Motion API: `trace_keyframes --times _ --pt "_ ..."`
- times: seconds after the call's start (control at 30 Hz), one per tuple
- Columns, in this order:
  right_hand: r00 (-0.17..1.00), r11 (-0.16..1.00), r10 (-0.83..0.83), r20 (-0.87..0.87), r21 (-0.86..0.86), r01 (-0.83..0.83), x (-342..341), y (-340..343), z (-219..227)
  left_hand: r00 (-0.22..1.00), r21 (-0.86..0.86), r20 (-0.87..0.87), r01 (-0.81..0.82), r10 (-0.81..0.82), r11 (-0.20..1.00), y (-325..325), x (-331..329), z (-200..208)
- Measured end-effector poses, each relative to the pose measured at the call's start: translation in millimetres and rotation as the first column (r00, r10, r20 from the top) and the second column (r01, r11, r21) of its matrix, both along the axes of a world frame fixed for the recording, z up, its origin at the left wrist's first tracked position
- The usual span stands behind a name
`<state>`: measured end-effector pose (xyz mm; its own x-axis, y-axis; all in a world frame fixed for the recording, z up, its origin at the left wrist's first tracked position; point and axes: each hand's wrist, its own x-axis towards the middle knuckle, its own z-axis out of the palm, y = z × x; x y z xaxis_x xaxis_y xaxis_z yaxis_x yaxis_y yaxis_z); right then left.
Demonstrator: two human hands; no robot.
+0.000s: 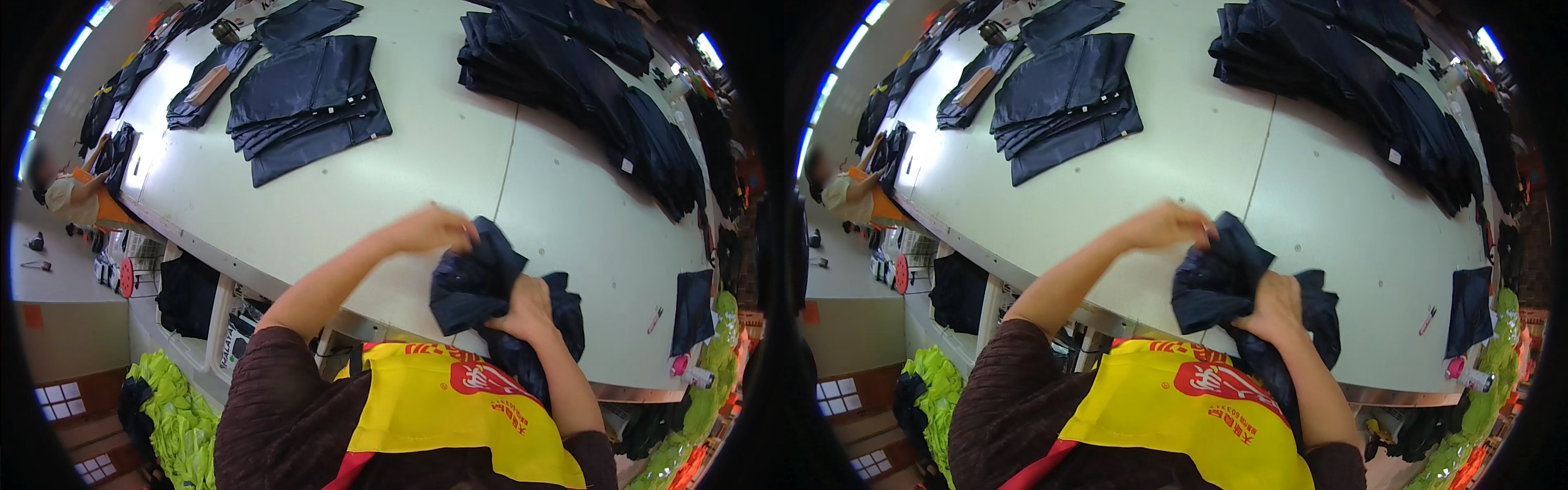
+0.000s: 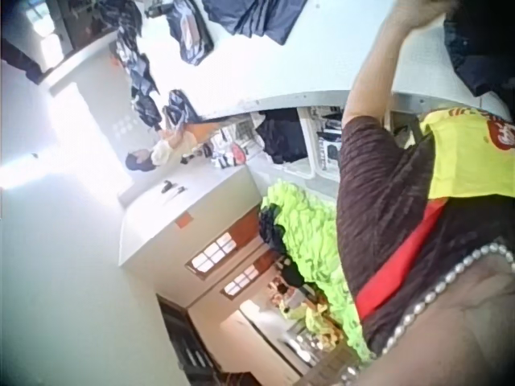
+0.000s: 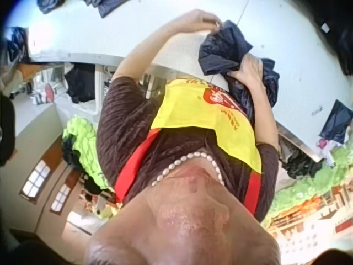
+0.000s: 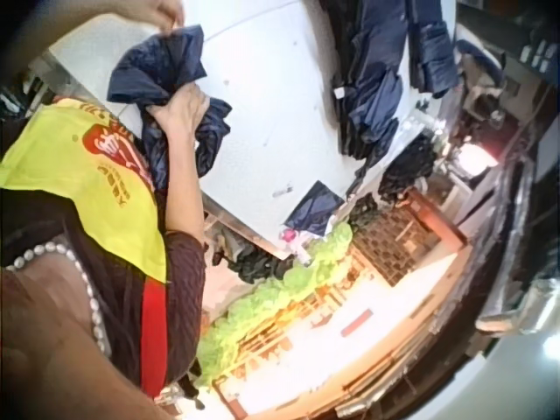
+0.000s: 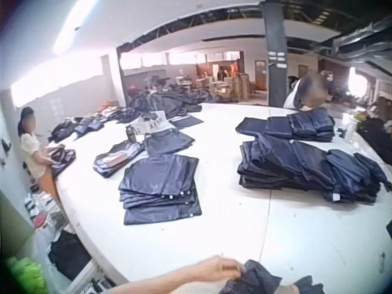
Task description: The person folds a black jacket on a table, aligns the sleeves and edges, and places it into a clear plastic bag. They then add the packaged jacket to a stack of similar items.
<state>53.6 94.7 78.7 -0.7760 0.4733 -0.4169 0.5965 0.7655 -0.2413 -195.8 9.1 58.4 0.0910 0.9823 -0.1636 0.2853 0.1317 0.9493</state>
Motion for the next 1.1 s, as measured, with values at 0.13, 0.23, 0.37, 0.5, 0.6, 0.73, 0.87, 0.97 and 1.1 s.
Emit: trace_keyframes --times 0.13,0.23,0.37,0.5,0.6,0.73,0.87,0.97,1.1 --pt "0.970 0.988 -0.153 -0.189 0.001 0.156 23.2 30.1 -3.7 0.324 0.647 -0.481 -0.496 0.815 0.579 3.7 -170.4 -59.2" --pt "0.932 0.963 -0.270 -0.244 -0.088 0.256 34.8 48.4 -2.6 -0.040 0.619 -0.723 -0.482 0.690 0.620 -4.4 -250.5 -60.8" --pt "0.878 0.924 -0.382 -0.287 -0.095 0.370 51.3 62.9 -14.8 -0.078 0.369 -0.919 -0.520 0.387 0.770 -1.1 -310.0 -80.2" --pt "0.877 0.914 -0.404 -0.261 -0.145 0.378 50.8 70.8 -19.8 0.091 0.275 -0.918 -0.558 0.387 0.783 1.7 -333.6 -81.9" --pt "0.874 0.909 -0.415 -0.252 -0.150 0.389 54.2 73.8 -22.8 0.312 0.223 -0.833 -0.568 0.458 0.792 -13.8 -344.9 -72.3" --pt "0.860 0.901 -0.429 -0.277 -0.198 0.386 53.5 73.2 -20.0 0.395 0.293 -0.734 -0.549 0.552 0.783 -28.7 -317.4 -56.3" --pt "0.835 0.915 -0.403 -0.374 -0.195 0.354 62.9 70.4 -19.5 0.498 0.664 -0.454 -0.363 0.738 0.654 -22.2 -193.8 -84.7" --pt "0.814 0.912 -0.410 -0.412 -0.208 0.354 84.3 71.4 -20.7 0.709 0.510 -0.535 -0.163 0.460 0.845 -28.8 -44.2 -126.4" --pt "0.745 0.863 -0.505 -0.436 -0.262 0.432 140.6 80.9 -34.0 0.836 0.516 -0.548 0.350 -0.013 0.782 -49.7 118.2 -84.3"
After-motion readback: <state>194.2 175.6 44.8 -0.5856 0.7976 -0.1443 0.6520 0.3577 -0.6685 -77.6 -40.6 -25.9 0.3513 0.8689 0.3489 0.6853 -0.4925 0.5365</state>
